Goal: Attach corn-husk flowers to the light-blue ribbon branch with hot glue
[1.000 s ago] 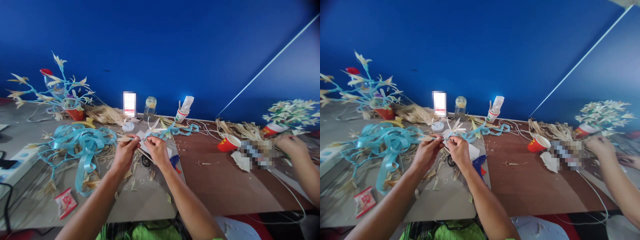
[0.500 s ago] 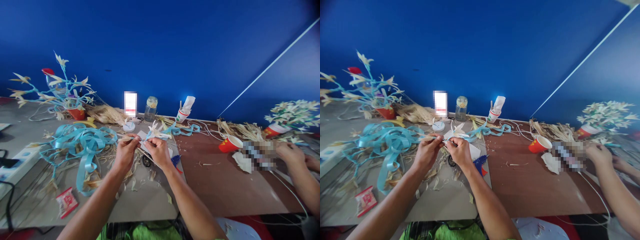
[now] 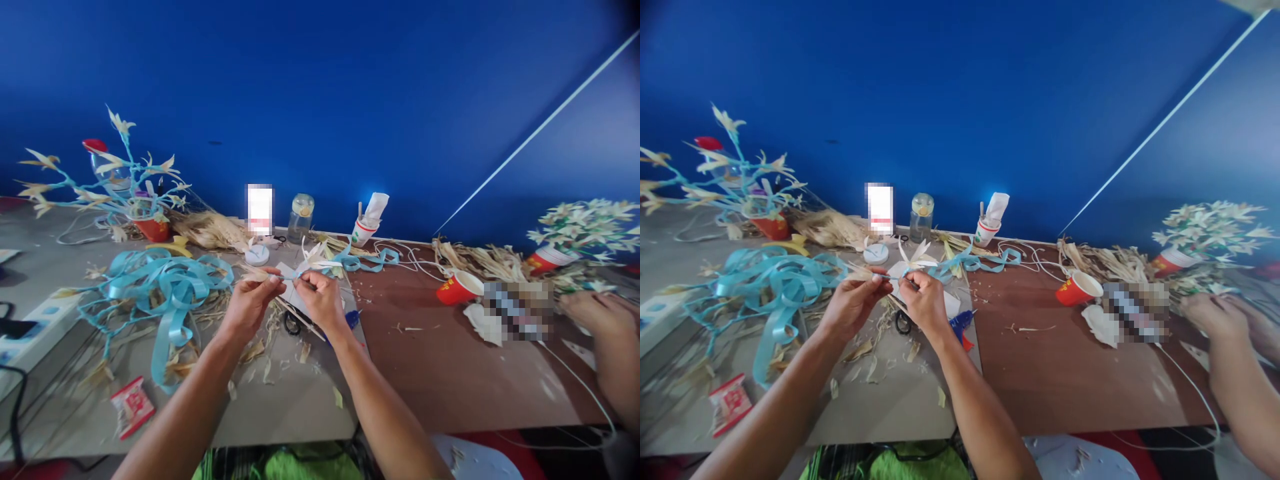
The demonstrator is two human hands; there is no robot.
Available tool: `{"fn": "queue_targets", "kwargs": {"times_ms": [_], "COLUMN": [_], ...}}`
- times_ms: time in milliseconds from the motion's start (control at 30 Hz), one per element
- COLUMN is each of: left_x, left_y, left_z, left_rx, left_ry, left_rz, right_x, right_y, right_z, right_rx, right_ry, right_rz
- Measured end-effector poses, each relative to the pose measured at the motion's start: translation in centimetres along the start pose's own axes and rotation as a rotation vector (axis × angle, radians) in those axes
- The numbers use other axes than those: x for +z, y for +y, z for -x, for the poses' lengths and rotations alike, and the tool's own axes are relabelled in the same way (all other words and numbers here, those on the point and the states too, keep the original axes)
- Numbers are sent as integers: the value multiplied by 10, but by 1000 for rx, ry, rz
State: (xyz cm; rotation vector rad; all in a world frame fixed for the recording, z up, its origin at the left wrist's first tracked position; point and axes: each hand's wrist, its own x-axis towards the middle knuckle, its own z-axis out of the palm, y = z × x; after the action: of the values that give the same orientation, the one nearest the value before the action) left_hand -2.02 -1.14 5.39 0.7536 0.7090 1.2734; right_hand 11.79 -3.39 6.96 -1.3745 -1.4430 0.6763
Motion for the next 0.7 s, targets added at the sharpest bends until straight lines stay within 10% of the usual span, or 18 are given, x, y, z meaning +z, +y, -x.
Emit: {"fn": "queue_targets", "kwargs": {"times_ms": [333, 700], "left_x": [-6, -1], "left_y": [-5, -5], "left_z": [-4, 4], "left_rx": [-296, -238], "left_ry": [-1, -129], "left_rz": [307, 273], "right_x": [5, 5], "right_y": [2, 8], "right_z": [1, -2], "right_rx": [35, 67], "right_ry": [1, 75], "right_rz": [17, -138]}}
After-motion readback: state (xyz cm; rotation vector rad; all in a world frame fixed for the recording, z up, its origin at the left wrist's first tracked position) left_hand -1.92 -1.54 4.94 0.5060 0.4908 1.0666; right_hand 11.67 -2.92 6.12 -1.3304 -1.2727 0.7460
